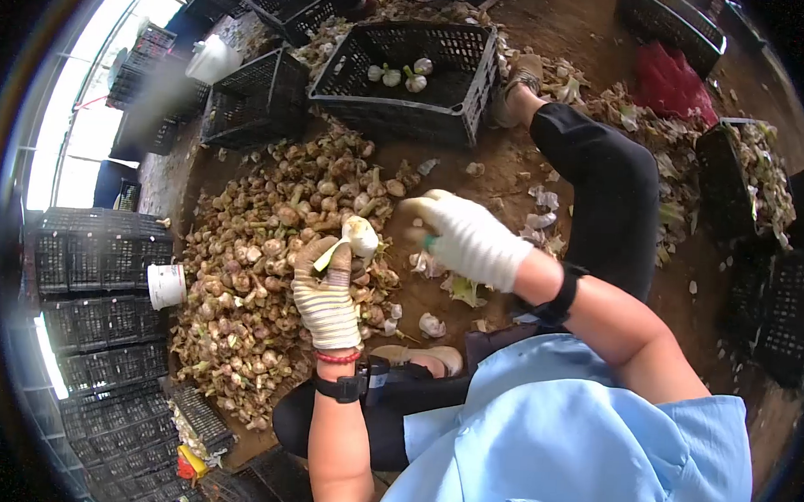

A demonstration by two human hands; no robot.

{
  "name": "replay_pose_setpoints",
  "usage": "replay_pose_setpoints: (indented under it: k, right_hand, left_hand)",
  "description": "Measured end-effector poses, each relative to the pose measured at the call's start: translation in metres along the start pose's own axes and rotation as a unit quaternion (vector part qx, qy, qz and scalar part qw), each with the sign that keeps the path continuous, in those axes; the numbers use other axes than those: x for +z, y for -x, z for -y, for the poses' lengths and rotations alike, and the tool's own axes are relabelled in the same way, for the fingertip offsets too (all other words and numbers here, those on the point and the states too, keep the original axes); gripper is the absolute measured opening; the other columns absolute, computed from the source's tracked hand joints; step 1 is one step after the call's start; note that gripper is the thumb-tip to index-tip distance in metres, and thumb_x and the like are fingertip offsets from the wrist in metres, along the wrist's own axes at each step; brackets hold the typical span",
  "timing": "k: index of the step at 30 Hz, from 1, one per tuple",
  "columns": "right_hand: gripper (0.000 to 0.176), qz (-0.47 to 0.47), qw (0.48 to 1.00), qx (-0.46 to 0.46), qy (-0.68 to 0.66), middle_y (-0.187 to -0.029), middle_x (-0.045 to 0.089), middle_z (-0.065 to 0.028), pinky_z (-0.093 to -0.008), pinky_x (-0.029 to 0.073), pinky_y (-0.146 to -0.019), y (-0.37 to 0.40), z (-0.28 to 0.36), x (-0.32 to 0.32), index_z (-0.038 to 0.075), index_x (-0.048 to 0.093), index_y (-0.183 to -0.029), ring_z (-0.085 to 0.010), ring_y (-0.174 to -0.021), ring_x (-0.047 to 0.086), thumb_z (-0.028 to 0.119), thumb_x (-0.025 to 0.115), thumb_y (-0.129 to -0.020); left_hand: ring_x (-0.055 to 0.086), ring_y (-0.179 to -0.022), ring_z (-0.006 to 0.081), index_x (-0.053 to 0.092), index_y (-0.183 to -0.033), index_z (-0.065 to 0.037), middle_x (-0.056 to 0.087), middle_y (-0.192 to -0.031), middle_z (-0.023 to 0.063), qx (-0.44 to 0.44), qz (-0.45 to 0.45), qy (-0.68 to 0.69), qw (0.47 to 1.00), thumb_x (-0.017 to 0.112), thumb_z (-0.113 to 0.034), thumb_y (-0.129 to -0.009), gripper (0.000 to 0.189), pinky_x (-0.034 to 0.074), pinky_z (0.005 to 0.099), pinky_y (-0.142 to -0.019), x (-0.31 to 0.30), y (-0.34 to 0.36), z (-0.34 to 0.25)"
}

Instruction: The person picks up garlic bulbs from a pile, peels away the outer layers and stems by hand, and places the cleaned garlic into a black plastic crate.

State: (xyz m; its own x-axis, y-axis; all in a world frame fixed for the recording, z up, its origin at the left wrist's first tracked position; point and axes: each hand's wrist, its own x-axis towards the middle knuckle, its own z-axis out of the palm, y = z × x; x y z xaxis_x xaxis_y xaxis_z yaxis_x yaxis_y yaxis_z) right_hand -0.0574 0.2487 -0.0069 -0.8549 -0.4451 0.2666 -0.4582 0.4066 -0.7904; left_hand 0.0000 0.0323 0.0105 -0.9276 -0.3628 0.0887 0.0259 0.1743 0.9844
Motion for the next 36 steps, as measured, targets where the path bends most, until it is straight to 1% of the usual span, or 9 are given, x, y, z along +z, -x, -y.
replay_pose_setpoints:
  k: [14, 20, 24, 27, 30, 32, 33, 34, 36]
  right_hand:
    - [0.012, -0.092, 0.988, 0.004, 0.121, -0.087, 0.064, -0.0164, -0.0430, 0.053, -0.072, -0.036, -0.018, 0.020, 0.004, 0.062, -0.095, -0.0378, -0.081, 0.064, 0.012, 0.066, -0.087]
    - [0.030, 0.111, 0.969, 0.100, 0.195, -0.098, 0.065, -0.0184, -0.0431, 0.053, -0.076, -0.015, -0.049, 0.002, 0.005, 0.061, -0.115, -0.0392, -0.089, 0.064, 0.011, 0.067, -0.086]
    - [0.070, 0.180, 0.977, -0.031, -0.108, -0.120, 0.054, -0.0245, -0.0439, 0.052, -0.085, -0.033, 0.008, 0.009, 0.006, 0.042, -0.141, -0.0428, -0.105, 0.060, 0.000, 0.070, -0.078]
    - [0.019, 0.307, 0.949, 0.057, -0.045, -0.090, 0.061, -0.0201, -0.0441, 0.050, -0.076, -0.025, -0.061, 0.082, 0.002, 0.057, -0.097, -0.0388, -0.090, 0.063, 0.012, 0.067, -0.085]
    - [0.048, 0.492, 0.841, 0.162, 0.155, -0.094, 0.067, -0.0170, -0.0391, 0.052, -0.073, -0.066, -0.107, 0.114, 0.001, 0.062, -0.112, -0.0259, -0.080, 0.062, 0.046, 0.056, -0.099]
    - [0.061, 0.370, 0.863, 0.340, 0.045, -0.098, 0.068, -0.0165, -0.0379, 0.053, -0.074, -0.141, -0.030, 0.087, -0.001, 0.062, -0.117, -0.0225, -0.080, 0.064, 0.056, 0.051, -0.098]
    - [0.061, 0.287, 0.955, 0.060, 0.044, -0.097, 0.068, -0.0163, -0.0369, 0.053, -0.075, -0.183, -0.129, 0.155, -0.003, 0.061, -0.118, -0.0214, -0.081, 0.066, 0.054, 0.051, -0.099]
    - [0.063, 0.212, 0.952, 0.186, -0.118, -0.107, 0.068, -0.0178, -0.0379, 0.053, -0.078, -0.218, -0.018, 0.090, -0.005, 0.058, -0.126, -0.0231, -0.090, 0.067, 0.051, 0.055, -0.097]
    - [0.071, 0.044, 0.961, 0.022, -0.271, -0.128, 0.063, -0.0210, -0.0378, 0.051, -0.089, -0.284, -0.004, 0.098, -0.006, 0.051, -0.135, -0.0284, -0.109, 0.064, 0.043, 0.072, -0.087]
  left_hand:
    - [0.066, -0.099, 0.0239, 0.069, -0.111, -0.006, 0.069, -0.109, 0.0103, 0.271, 0.013, -0.218, 0.937, 0.075, 0.003, -0.084, 0.029, 0.055, 0.0340, -0.087, 0.000, 0.005, 0.004]
    - [0.060, -0.096, 0.0109, 0.067, -0.111, -0.005, 0.067, -0.106, 0.0016, -0.070, 0.023, 0.010, 0.997, 0.070, -0.003, -0.092, 0.019, 0.051, 0.0273, -0.086, -0.006, 0.004, 0.002]
    - [0.060, -0.096, 0.0166, 0.063, -0.113, -0.003, 0.064, -0.106, 0.0071, 0.020, 0.102, -0.102, 0.989, 0.072, 0.002, -0.086, 0.029, 0.050, 0.0309, -0.090, 0.002, -0.004, 0.020]
    - [0.059, -0.109, 0.0206, 0.048, -0.136, -0.006, 0.060, -0.116, 0.0094, -0.061, 0.072, 0.016, 0.995, 0.074, -0.003, -0.086, 0.056, 0.048, 0.0346, -0.100, -0.006, -0.002, 0.021]
    - [0.059, -0.108, 0.0192, 0.047, -0.137, -0.008, 0.059, -0.119, 0.0082, -0.073, -0.030, 0.067, 0.995, 0.076, -0.008, -0.088, 0.058, 0.051, 0.0329, -0.096, -0.027, -0.007, 0.013]
    - [0.061, -0.100, 0.0157, 0.048, -0.137, -0.008, 0.060, -0.114, 0.0060, -0.103, -0.085, 0.134, 0.982, 0.077, -0.011, -0.087, 0.057, 0.053, 0.0293, -0.088, -0.041, -0.008, 0.023]
    - [0.061, -0.094, 0.0127, 0.049, -0.135, -0.007, 0.061, -0.108, 0.0041, -0.059, -0.110, 0.084, 0.989, 0.076, -0.011, -0.089, 0.054, 0.053, 0.0265, -0.081, -0.043, -0.008, 0.025]
    - [0.059, -0.092, 0.0116, 0.050, -0.133, -0.006, 0.061, -0.106, 0.0032, -0.126, -0.124, 0.107, 0.978, 0.074, -0.009, -0.090, 0.050, 0.052, 0.0262, -0.078, -0.042, -0.007, 0.005]
    - [0.061, -0.106, 0.0177, 0.052, -0.133, -0.003, 0.062, -0.120, 0.0085, -0.155, -0.147, 0.061, 0.975, 0.071, -0.009, -0.092, 0.045, 0.051, 0.0323, -0.095, -0.048, -0.007, 0.008]
